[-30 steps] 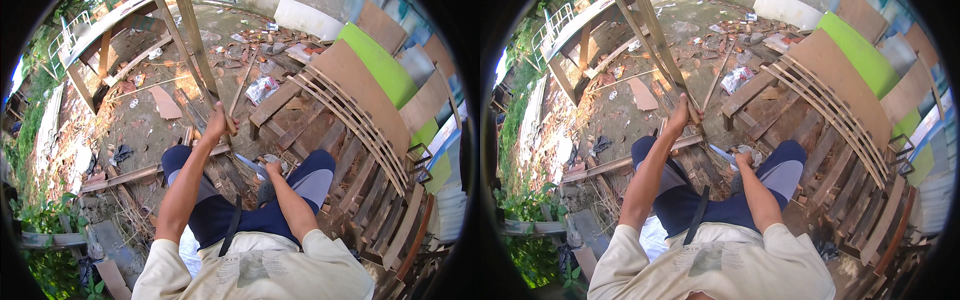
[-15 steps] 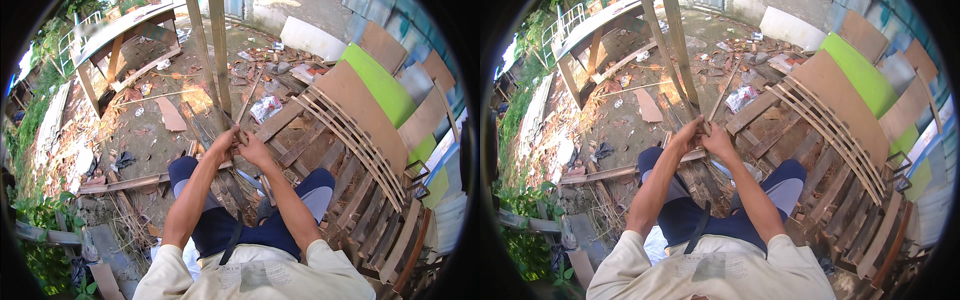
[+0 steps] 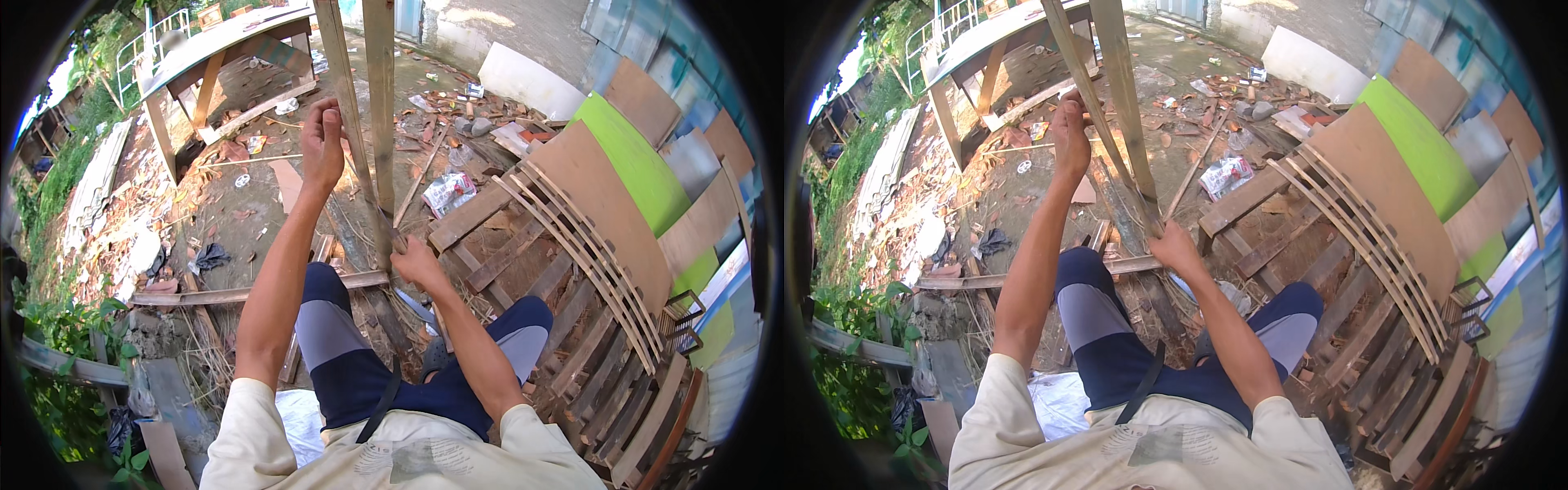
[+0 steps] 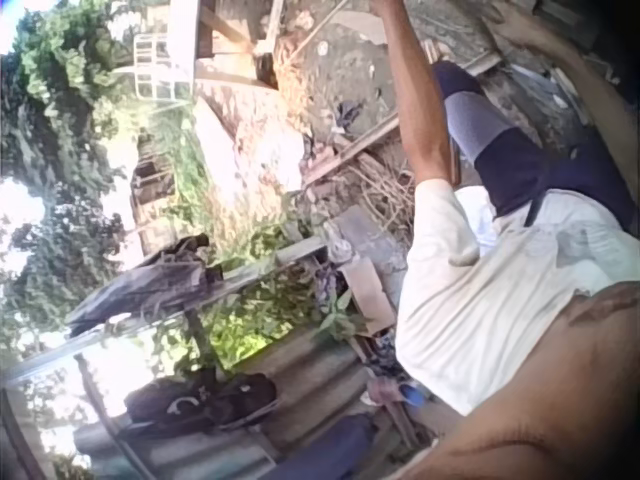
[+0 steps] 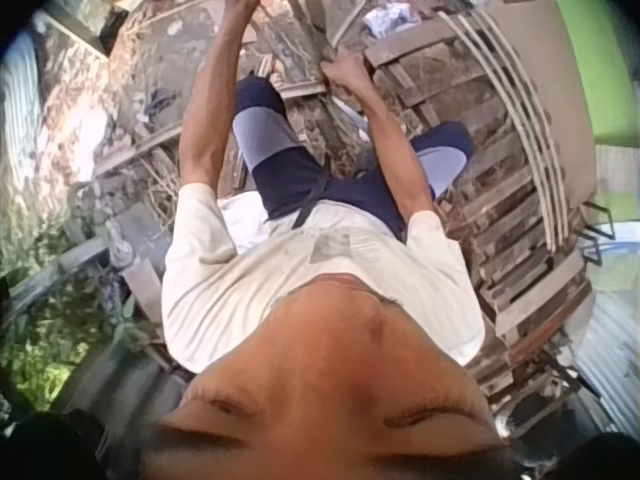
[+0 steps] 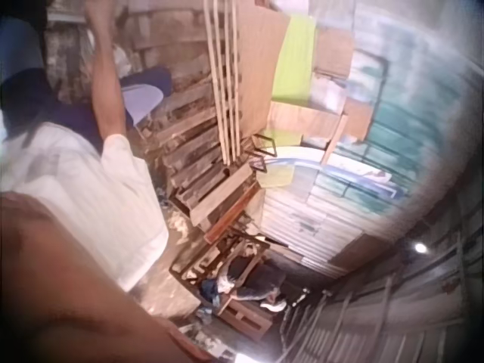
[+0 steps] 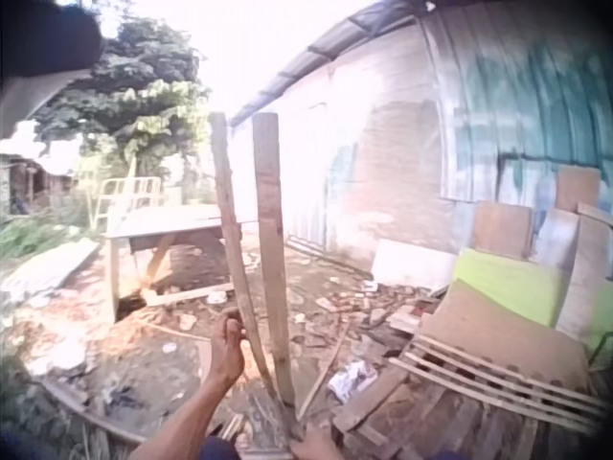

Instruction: The person uses a hammer and a metal bar to pry apart and dismantle a wooden frame. They repeatedly strike the wood and lever the pieces apart, separating the frame into smaller sections.

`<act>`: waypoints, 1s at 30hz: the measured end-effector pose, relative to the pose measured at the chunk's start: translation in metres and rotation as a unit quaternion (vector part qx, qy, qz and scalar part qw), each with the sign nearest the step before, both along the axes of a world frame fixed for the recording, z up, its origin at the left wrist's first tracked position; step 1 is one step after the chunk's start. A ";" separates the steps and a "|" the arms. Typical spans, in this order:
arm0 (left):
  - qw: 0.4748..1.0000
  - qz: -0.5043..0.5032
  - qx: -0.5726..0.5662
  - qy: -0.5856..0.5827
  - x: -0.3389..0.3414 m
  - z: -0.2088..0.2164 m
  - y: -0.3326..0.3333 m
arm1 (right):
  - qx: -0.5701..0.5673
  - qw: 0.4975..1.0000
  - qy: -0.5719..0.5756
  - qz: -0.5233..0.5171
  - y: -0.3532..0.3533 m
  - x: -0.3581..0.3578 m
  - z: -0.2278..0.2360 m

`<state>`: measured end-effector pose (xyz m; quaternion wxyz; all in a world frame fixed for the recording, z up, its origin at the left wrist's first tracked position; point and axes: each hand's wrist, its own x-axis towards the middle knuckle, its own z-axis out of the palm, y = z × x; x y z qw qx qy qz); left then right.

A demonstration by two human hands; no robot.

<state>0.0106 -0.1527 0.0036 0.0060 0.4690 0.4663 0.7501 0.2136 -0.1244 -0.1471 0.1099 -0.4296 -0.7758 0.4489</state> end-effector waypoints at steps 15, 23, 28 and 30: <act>0.988 0.148 0.034 0.001 0.013 0.008 0.052 | -0.240 0.963 0.120 -0.042 -0.001 -0.023 -0.020; 0.989 0.146 0.025 0.004 -0.001 0.009 0.066 | -0.371 0.897 0.241 -0.017 0.001 -0.032 -0.039; 0.991 0.134 0.022 -0.010 -0.009 0.010 0.066 | -0.467 0.821 0.329 -0.004 0.001 -0.040 -0.057; 0.992 0.122 0.024 -0.014 -0.014 0.010 0.068 | -0.480 0.812 0.333 0.007 0.006 -0.043 -0.062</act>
